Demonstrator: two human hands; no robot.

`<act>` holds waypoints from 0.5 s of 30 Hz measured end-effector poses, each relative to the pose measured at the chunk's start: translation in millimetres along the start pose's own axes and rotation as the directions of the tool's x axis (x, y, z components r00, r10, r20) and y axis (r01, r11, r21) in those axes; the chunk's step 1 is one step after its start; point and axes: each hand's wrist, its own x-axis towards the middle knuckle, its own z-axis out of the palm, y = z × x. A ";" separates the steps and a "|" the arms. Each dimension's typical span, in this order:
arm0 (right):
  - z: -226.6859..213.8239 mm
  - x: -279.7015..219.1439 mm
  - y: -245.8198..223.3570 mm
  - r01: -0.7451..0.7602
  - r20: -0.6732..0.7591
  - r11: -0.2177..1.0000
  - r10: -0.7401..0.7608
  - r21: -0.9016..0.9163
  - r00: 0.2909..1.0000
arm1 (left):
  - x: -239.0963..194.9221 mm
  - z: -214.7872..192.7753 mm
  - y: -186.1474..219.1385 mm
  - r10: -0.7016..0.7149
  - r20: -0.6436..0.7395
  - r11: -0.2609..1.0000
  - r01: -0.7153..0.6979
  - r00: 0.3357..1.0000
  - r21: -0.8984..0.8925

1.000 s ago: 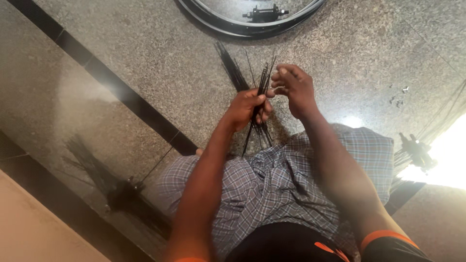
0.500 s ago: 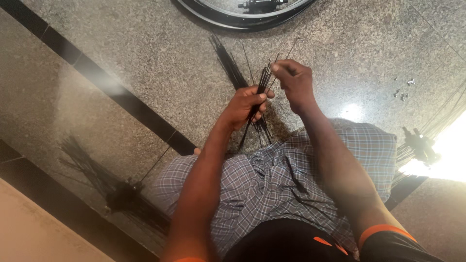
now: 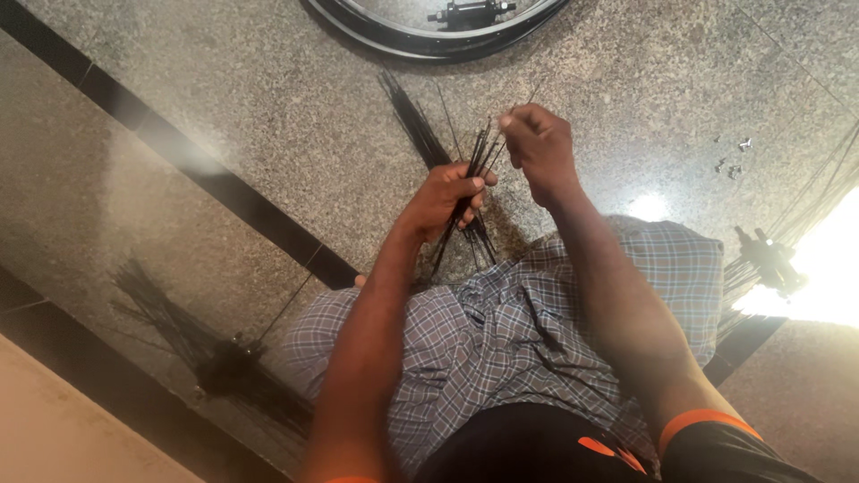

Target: The person sits on the floor and gathers thin black wires into a bundle. They then use a small metal fastener to secure the bundle, twisting the fastener with their fingers to tighten it around the wires.

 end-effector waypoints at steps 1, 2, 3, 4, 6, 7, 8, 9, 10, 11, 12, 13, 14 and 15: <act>-1.3 2.1 0.5 -0.014 -0.073 0.999 0.016 0.029 0.997 | 0.0 0.4 0.3 -0.010 -0.003 1.000 0.010 1.000 0.014; -3.2 5.0 0.8 -0.026 -0.145 0.998 0.035 0.058 0.989 | 0.0 0.8 1.0 -0.020 -0.007 0.999 0.020 1.000 0.028; -4.2 8.4 1.6 -0.037 -0.214 0.995 0.055 0.088 0.975 | -0.6 0.6 2.1 -0.032 -0.007 0.998 0.033 0.999 0.047; -7.6 11.3 1.8 0.000 -0.251 0.991 0.034 0.134 0.967 | -1.3 0.5 3.4 -0.045 -0.008 0.997 0.046 0.999 0.067; -21.9 14.2 0.1 0.080 -0.327 0.973 -0.004 0.218 0.945 | -2.9 1.9 5.1 -0.065 -0.004 0.994 0.065 0.998 0.093; -29.0 15.6 -2.1 0.125 -0.358 0.963 -0.033 0.237 0.933 | -3.1 2.1 7.2 -0.070 0.000 0.992 0.070 0.998 0.101; -36.0 16.4 -5.3 0.171 -0.388 0.952 -0.062 0.255 0.919 | -3.5 2.2 9.4 -0.075 0.004 0.991 0.074 0.997 0.109; -41.9 17.1 -9.3 0.218 -0.417 0.938 -0.090 0.270 0.904 | -3.8 2.0 11.9 -0.064 -0.002 0.991 0.063 0.998 0.117; -47.4 17.7 -14.3 0.265 -0.463 0.919 -0.106 0.293 0.880 | -4.4 1.5 14.5 -0.052 -0.008 0.991 0.053 0.999 0.126; -51.9 17.6 -19.7 0.310 -0.508 0.898 -0.118 0.312 0.853 | -5.8 0.5 16.7 -0.042 -0.014 0.990 0.043 0.999 0.134; -55.8 16.9 -25.4 0.355 -0.551 0.875 -0.127 0.330 0.825 | -7.1 -1.0 18.8 -0.033 -0.061 0.991 0.041 0.998 0.129; -58.9 15.1 -30.6 0.418 -0.526 0.832 -0.186 0.366 0.830 | -8.2 -2.6 20.4 -0.025 -0.107 0.991 0.039 0.994 0.125; -60.7 11.7 -34.9 0.475 -0.502 0.782 -0.245 0.404 0.830 | -9.2 -4.5 21.7 -0.018 -0.154 0.992 0.036 0.988 0.120; -61.4 8.5 -38.8 0.527 -0.478 0.726 -0.307 0.442 0.823 | -9.2 -6.8 23.4 0.023 -0.183 0.998 -0.012 0.983 0.060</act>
